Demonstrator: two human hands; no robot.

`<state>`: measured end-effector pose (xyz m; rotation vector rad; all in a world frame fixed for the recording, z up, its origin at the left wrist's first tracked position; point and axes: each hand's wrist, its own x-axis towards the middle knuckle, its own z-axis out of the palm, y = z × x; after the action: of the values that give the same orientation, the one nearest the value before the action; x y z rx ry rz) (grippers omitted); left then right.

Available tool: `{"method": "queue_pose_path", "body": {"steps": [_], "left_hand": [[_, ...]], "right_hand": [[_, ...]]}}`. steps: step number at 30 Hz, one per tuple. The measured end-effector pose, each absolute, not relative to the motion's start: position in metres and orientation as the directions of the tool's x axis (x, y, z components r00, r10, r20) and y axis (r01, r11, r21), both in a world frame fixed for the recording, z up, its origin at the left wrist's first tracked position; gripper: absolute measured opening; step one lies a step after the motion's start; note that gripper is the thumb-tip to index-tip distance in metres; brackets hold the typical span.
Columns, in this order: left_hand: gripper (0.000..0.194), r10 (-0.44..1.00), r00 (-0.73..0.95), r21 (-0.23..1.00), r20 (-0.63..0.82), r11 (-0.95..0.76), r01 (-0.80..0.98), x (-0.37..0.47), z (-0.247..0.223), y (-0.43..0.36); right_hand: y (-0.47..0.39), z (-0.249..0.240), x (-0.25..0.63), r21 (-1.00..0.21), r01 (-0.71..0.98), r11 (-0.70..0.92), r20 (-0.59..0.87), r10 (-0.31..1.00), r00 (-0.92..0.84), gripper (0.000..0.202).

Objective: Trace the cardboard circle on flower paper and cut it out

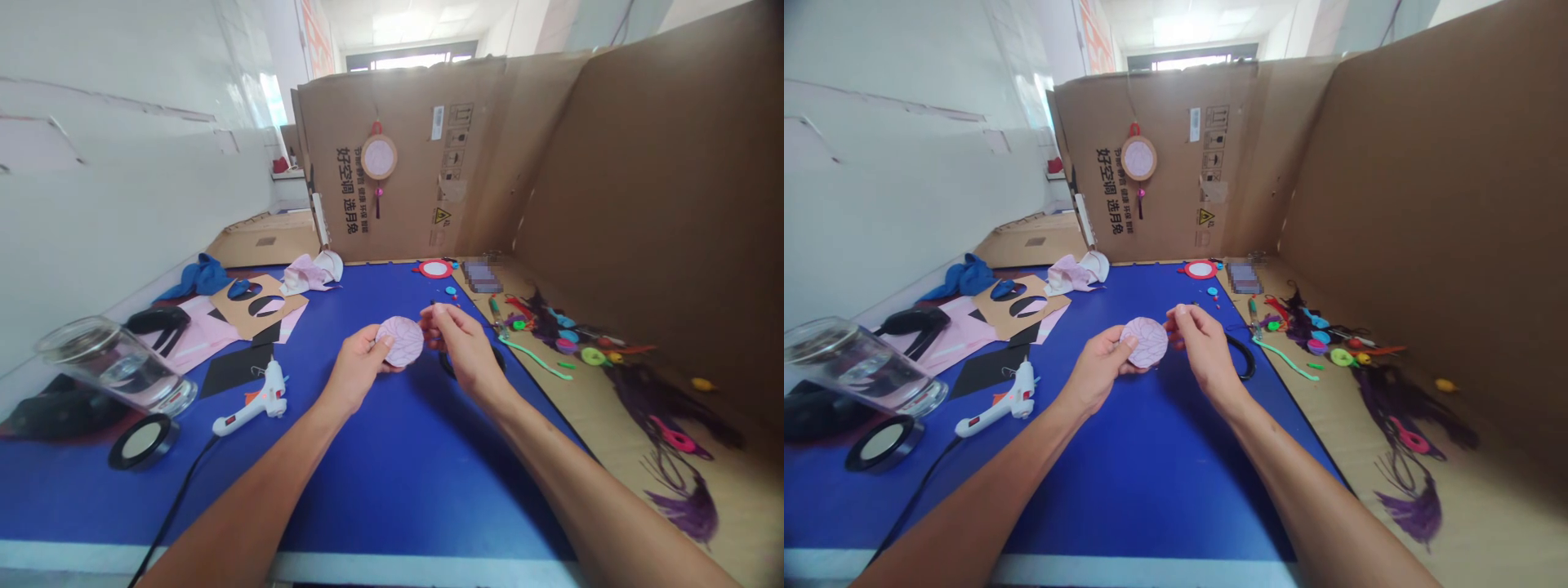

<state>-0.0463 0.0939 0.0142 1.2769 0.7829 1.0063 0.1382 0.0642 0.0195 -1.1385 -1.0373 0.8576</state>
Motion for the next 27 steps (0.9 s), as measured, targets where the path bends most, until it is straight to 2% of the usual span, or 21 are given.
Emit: {"method": "queue_pose_path", "body": {"steps": [3,15,21,27], "left_hand": [[0.055,0.921,0.386,0.984,0.057,0.014,-0.178,-0.0476,0.0151,0.0939],[0.049,0.894,0.444,0.983,0.057,0.026,-0.18,-0.0459,0.0165,0.0911],[0.052,0.895,0.447,0.989,-0.004,0.069,-0.128,-0.0506,0.0194,0.0932],[0.044,0.906,0.423,0.995,0.026,0.018,-0.1,-0.0511,0.021,0.0942]], "right_hand": [[0.0645,0.0195,0.1369,-0.98,-0.025,0.199,0.185,0.945,0.268,0.058],[0.0633,0.0201,0.1363,-0.984,0.004,0.179,0.178,0.97,0.166,0.044],[0.0628,0.0197,0.1361,-0.987,0.003,0.162,0.161,0.979,0.126,0.046],[0.0621,0.0213,0.1346,-0.987,0.009,0.161,0.161,0.981,0.112,0.048]]}}
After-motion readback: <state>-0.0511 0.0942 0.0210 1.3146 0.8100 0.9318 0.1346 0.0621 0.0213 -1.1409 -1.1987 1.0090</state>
